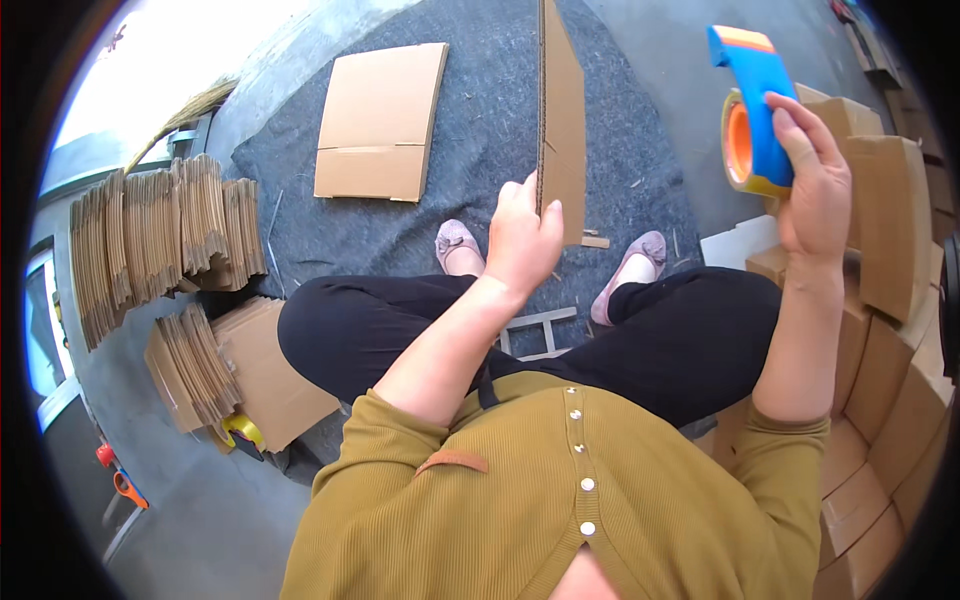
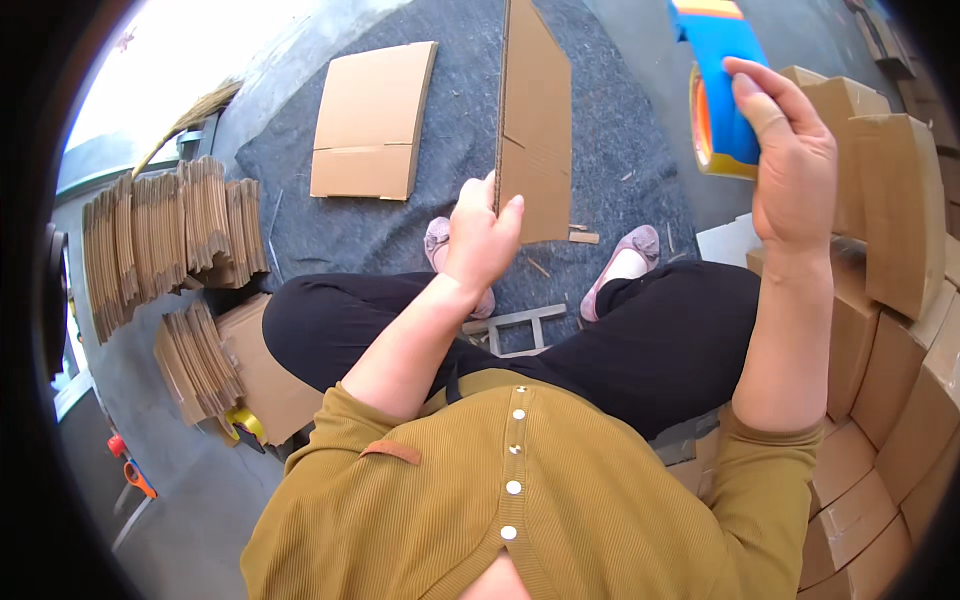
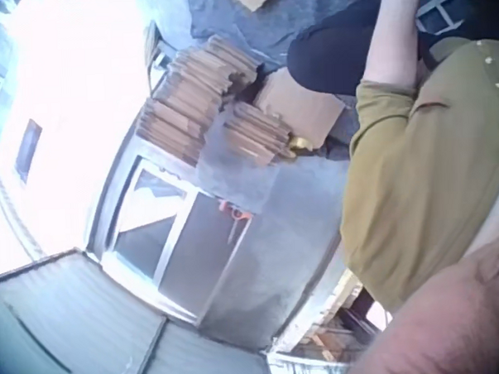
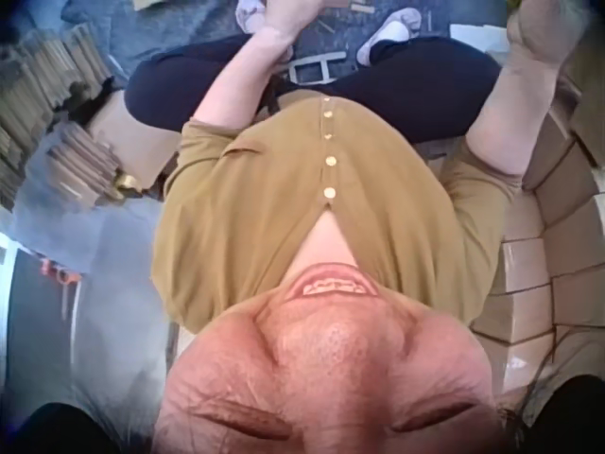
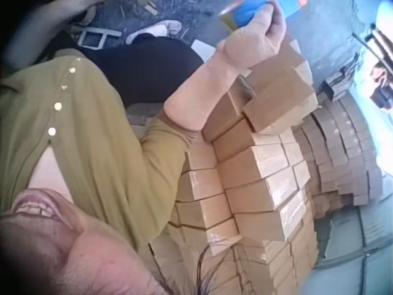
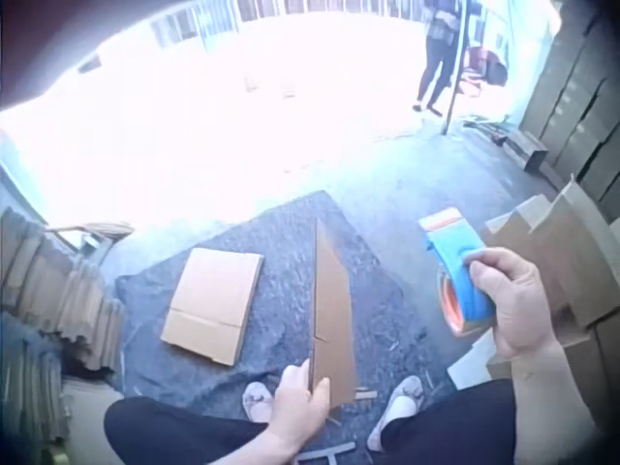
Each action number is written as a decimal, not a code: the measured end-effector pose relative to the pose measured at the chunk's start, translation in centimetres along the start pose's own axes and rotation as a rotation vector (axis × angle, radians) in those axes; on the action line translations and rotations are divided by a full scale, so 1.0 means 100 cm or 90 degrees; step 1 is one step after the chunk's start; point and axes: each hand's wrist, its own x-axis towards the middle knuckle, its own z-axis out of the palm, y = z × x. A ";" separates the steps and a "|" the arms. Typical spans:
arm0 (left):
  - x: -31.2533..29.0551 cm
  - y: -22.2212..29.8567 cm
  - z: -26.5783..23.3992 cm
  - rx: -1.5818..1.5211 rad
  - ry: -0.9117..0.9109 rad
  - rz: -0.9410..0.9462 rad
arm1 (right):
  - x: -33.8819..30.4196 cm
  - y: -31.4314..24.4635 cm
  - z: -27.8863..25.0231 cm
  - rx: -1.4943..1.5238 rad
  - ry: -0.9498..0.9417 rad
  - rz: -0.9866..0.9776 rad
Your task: The person assembles cardboard boxes by unfolding flat cardboard sheets, folding the bottom flaps, sealing the seams with a tape dispenser, and stacking the completed boxes.
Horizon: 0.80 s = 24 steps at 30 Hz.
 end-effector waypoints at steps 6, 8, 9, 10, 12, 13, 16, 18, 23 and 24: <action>-0.104 -0.009 -0.006 0.052 -0.101 -0.044 | -0.025 0.009 0.077 -0.567 -0.468 0.140; -0.118 -0.024 0.005 0.040 -0.170 -0.076 | -0.038 0.022 0.107 -0.703 -0.541 0.141; -0.117 -0.024 0.006 0.036 -0.170 -0.070 | -0.043 0.035 0.118 -0.734 -0.522 0.148; -0.118 -0.022 0.006 0.043 -0.178 -0.064 | -0.049 0.049 0.126 -0.765 -0.506 0.155; -0.114 -0.017 0.003 0.056 -0.193 -0.061 | -0.055 0.070 0.129 -0.772 -0.488 0.158; -0.111 -0.017 0.003 0.068 -0.195 -0.061 | -0.057 0.082 0.128 -0.722 -0.492 0.170; -0.086 -0.016 0.005 0.110 -0.159 -0.090 | -0.056 0.106 0.127 -0.596 -0.485 0.220; -0.061 -0.018 -0.004 0.065 -0.088 -0.088 | -0.059 0.102 0.133 -0.567 -0.462 0.218; -0.029 -0.011 -0.019 -0.095 0.062 0.030 | -0.054 0.112 0.125 -0.540 -0.481 0.216; -0.030 -0.003 -0.025 -0.124 0.076 0.063 | -0.055 0.111 0.125 -0.544 -0.490 0.219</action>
